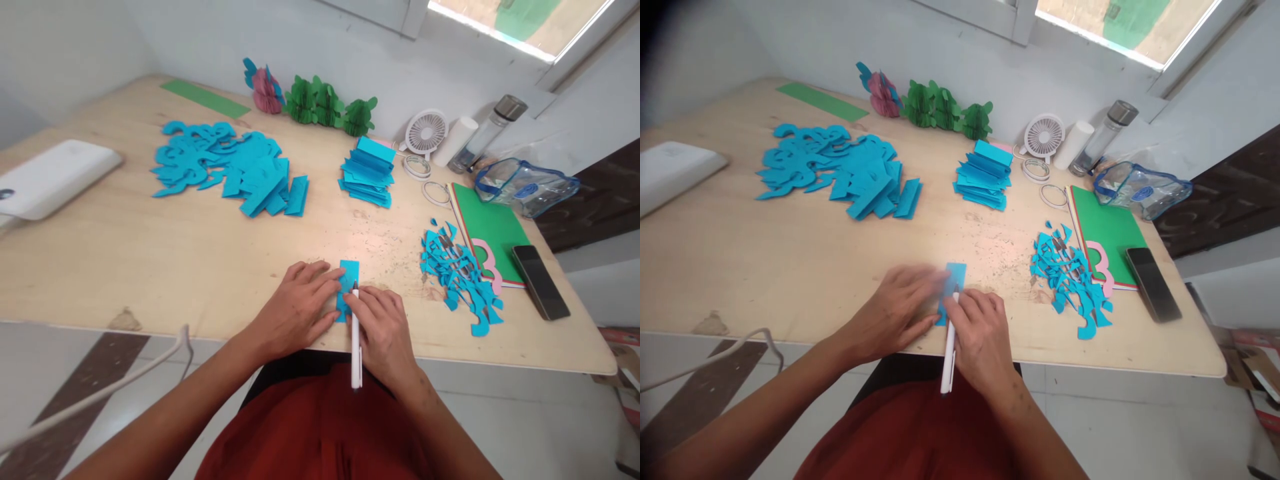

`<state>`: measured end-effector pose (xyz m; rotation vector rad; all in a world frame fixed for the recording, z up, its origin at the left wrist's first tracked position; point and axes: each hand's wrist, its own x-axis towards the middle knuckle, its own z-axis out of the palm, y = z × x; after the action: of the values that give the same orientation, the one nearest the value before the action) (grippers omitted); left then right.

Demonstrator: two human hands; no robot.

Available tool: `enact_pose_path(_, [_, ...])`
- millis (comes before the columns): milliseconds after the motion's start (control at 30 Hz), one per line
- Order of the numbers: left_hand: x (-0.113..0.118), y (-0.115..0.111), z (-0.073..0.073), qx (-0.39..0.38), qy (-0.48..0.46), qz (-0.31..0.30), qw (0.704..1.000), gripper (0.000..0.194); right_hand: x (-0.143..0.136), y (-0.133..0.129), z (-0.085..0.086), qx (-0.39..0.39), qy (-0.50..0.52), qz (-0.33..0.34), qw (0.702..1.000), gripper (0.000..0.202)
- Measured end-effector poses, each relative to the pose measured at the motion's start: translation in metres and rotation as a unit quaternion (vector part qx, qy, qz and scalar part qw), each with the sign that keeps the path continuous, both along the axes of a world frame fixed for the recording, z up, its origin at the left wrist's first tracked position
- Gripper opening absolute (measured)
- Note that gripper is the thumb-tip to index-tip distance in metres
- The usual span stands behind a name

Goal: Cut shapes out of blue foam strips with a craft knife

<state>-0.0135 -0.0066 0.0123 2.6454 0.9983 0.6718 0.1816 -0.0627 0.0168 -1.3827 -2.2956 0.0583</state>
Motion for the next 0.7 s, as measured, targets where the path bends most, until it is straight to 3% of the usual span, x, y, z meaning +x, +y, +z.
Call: enact_pose_path(700, [0.0007, -0.0011, 0.0002, 0.009, 0.004, 0.001, 1.000, 0.035, 0.0008, 0.0051, 0.0013, 0.002, 0.025, -0.015, 1.000, 0.032])
